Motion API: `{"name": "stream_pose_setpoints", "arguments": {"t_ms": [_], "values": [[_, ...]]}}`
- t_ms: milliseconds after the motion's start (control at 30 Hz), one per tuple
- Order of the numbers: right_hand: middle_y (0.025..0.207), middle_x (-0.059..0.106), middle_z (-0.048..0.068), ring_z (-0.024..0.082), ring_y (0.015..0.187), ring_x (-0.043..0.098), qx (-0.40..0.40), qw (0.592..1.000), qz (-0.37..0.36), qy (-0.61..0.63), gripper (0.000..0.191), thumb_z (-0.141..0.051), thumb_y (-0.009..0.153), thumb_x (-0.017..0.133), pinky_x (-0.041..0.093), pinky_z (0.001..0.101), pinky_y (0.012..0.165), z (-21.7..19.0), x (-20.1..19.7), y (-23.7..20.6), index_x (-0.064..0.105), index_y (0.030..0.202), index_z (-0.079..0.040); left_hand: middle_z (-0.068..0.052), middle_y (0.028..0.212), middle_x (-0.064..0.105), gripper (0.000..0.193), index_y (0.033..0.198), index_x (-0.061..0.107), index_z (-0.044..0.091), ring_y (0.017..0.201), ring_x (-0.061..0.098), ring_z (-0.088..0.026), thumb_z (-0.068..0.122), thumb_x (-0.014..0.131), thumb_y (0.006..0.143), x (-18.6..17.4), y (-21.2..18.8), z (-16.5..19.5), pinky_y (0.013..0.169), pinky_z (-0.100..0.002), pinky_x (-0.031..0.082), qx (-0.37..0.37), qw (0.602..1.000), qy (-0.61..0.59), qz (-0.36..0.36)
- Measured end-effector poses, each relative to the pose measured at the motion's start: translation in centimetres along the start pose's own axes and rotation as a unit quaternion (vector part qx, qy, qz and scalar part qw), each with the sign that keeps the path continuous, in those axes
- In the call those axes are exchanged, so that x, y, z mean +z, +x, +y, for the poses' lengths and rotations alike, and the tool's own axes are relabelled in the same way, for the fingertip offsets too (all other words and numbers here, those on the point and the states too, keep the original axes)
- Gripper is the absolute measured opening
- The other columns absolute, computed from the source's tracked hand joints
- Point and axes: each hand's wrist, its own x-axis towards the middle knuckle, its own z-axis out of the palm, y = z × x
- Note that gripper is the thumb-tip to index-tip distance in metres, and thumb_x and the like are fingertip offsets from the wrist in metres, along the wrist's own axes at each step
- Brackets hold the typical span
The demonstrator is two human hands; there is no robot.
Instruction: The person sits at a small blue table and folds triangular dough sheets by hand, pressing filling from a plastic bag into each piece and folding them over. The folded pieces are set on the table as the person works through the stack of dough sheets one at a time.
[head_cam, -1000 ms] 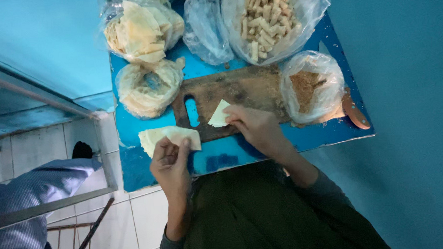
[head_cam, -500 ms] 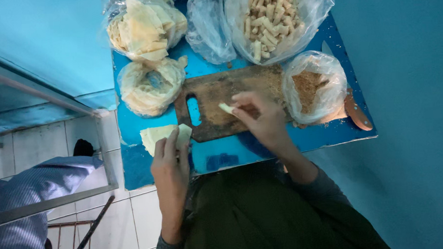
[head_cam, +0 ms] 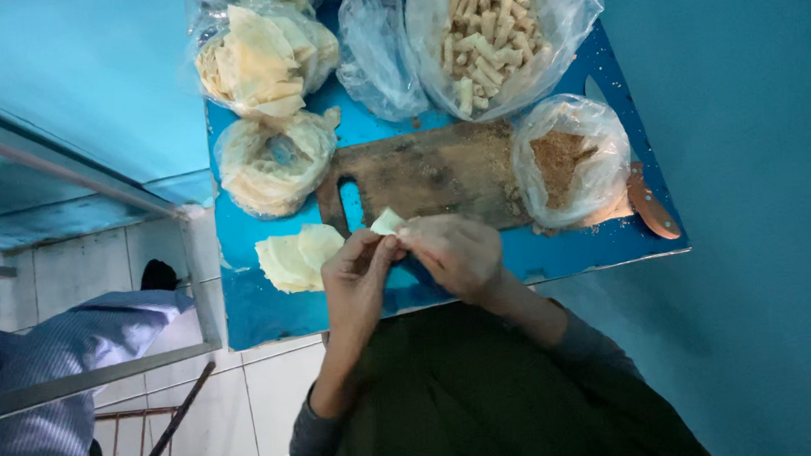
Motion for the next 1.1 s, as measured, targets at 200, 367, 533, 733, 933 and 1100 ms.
{"name": "stream_pose_setpoints", "arguments": {"t_ms": [200,367,533,733,933,1100], "values": [[0.111,0.076,0.011,0.026,0.101,0.078,0.149,0.981,-0.027,0.121,0.030,-0.005,0.091,0.081,0.063,0.0350,0.086,-0.5,-0.2,-0.2,0.066,0.116,-0.006,-0.005,0.109,0.071,0.021,0.120,0.070,-0.005,0.097,0.068,-0.009,-0.002,0.065,0.099,-0.9,-0.7,-2.0,0.088,-0.024,0.056,0.003,0.999,-0.033,0.008],[0.114,0.075,0.011,0.029,0.104,0.077,0.104,0.992,-0.039,0.058,0.032,-0.008,0.090,0.081,0.062,0.0362,0.088,-0.5,-0.2,-0.6,0.066,0.118,-0.005,-0.006,0.113,0.071,0.025,0.122,0.069,-0.005,0.102,0.068,-0.010,-0.006,0.061,0.099,-0.6,-1.2,-1.3,0.092,-0.024,0.054,0.001,0.998,-0.061,-0.005],[0.108,0.077,0.011,0.024,0.091,0.077,0.176,0.981,-0.079,0.014,0.030,-0.009,0.089,0.083,0.061,0.0334,0.077,-0.5,0.3,-1.2,0.070,0.116,-0.007,-0.007,0.113,0.069,0.019,0.119,0.072,-0.006,0.097,0.067,-0.011,-0.007,0.065,0.101,0.0,-0.9,-1.8,0.087,-0.025,0.055,0.057,0.998,-0.030,-0.001],[0.111,0.077,0.011,0.019,0.104,0.078,0.286,0.927,-0.059,0.234,0.042,-0.010,0.093,0.078,0.066,0.0322,0.089,0.4,-0.1,-2.1,0.059,0.130,-0.004,-0.004,0.097,0.071,0.035,0.129,0.069,0.000,0.085,0.068,-0.008,-0.004,0.070,0.094,0.1,-0.8,-2.2,0.077,-0.022,0.056,0.000,0.998,-0.008,0.064],[0.108,0.076,0.011,0.018,0.098,0.077,0.364,0.897,-0.056,0.246,0.038,-0.006,0.093,0.077,0.064,0.0302,0.083,1.4,0.4,-3.5,0.060,0.127,-0.005,-0.004,0.101,0.073,0.026,0.124,0.073,-0.003,0.089,0.067,-0.008,-0.003,0.069,0.099,0.4,-1.3,-2.1,0.079,-0.022,0.055,0.071,0.994,0.067,0.056],[0.104,0.070,0.010,0.017,0.096,0.073,0.466,0.765,0.060,0.440,0.034,0.006,0.093,0.071,0.062,0.0307,0.085,3.4,0.5,-3.1,0.060,0.123,-0.005,-0.006,0.119,0.076,0.020,0.117,0.070,-0.005,0.086,0.068,-0.010,-0.002,0.067,0.097,0.2,-1.2,-2.0,0.078,-0.023,0.057,0.005,0.995,-0.061,0.079]]}}
